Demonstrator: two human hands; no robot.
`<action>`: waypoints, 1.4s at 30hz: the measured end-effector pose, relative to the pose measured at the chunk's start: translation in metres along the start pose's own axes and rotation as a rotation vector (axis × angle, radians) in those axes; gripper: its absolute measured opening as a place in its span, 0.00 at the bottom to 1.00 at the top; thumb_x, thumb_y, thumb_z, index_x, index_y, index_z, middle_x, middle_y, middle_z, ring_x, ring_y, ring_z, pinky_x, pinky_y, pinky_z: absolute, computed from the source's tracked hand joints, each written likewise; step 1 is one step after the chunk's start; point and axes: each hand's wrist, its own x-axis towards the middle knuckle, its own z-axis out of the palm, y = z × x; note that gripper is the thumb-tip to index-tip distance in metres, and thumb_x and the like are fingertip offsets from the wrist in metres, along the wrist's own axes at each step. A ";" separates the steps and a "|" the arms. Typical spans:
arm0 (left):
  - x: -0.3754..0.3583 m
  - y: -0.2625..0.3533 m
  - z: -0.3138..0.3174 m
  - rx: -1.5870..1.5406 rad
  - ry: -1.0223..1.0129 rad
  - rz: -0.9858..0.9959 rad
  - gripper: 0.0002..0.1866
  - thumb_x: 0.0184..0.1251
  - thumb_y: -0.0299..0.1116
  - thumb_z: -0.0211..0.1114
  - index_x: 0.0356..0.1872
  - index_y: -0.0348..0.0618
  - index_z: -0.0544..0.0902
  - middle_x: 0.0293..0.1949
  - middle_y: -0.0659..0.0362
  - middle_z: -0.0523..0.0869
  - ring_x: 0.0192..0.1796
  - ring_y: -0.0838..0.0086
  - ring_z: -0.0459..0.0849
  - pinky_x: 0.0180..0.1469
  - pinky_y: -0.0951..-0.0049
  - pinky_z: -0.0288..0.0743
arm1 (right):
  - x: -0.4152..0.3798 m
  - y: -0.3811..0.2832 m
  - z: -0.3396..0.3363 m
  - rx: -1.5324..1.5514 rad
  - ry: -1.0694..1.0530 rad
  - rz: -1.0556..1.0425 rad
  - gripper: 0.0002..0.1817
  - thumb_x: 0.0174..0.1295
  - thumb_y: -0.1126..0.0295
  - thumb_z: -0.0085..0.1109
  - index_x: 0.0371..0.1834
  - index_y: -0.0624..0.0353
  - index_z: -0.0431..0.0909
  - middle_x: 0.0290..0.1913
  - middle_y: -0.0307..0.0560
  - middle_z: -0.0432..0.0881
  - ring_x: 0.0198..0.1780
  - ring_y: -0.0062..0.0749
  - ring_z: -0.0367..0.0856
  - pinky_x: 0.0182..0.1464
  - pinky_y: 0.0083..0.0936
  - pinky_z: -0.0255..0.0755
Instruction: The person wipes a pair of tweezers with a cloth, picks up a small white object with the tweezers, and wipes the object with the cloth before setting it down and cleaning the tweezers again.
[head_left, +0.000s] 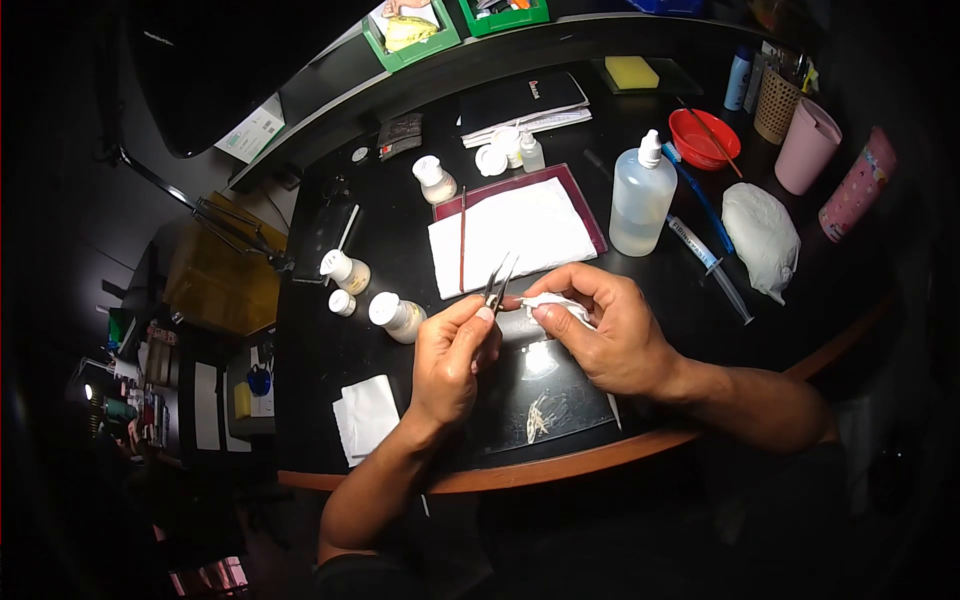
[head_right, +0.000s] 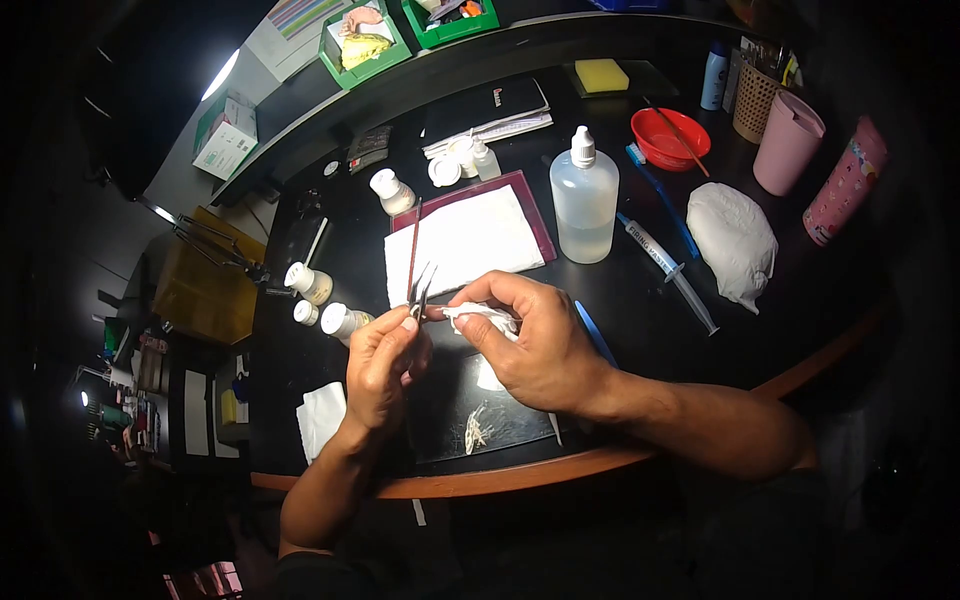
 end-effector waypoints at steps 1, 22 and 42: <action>0.000 -0.001 0.001 0.026 -0.001 0.022 0.15 0.77 0.31 0.53 0.48 0.32 0.85 0.19 0.70 0.71 0.22 0.89 0.62 0.26 0.83 0.55 | 0.000 -0.002 -0.002 -0.017 -0.010 0.033 0.09 0.70 0.72 0.59 0.45 0.66 0.82 0.36 0.45 0.86 0.39 0.20 0.81 0.42 0.22 0.74; -0.001 -0.005 0.007 0.437 0.011 0.304 0.09 0.73 0.27 0.61 0.37 0.30 0.84 0.22 0.58 0.79 0.25 0.79 0.75 0.29 0.75 0.68 | 0.007 -0.004 -0.009 0.438 -0.141 0.216 0.11 0.70 0.72 0.64 0.49 0.67 0.81 0.38 0.38 0.83 0.37 0.12 0.77 0.40 0.12 0.72; 0.001 -0.015 0.000 0.327 -0.083 0.341 0.09 0.73 0.26 0.61 0.41 0.28 0.84 0.28 0.56 0.85 0.30 0.80 0.79 0.31 0.77 0.70 | 0.007 0.001 -0.009 0.470 -0.170 0.121 0.09 0.68 0.74 0.65 0.48 0.67 0.82 0.41 0.41 0.84 0.44 0.18 0.81 0.50 0.18 0.76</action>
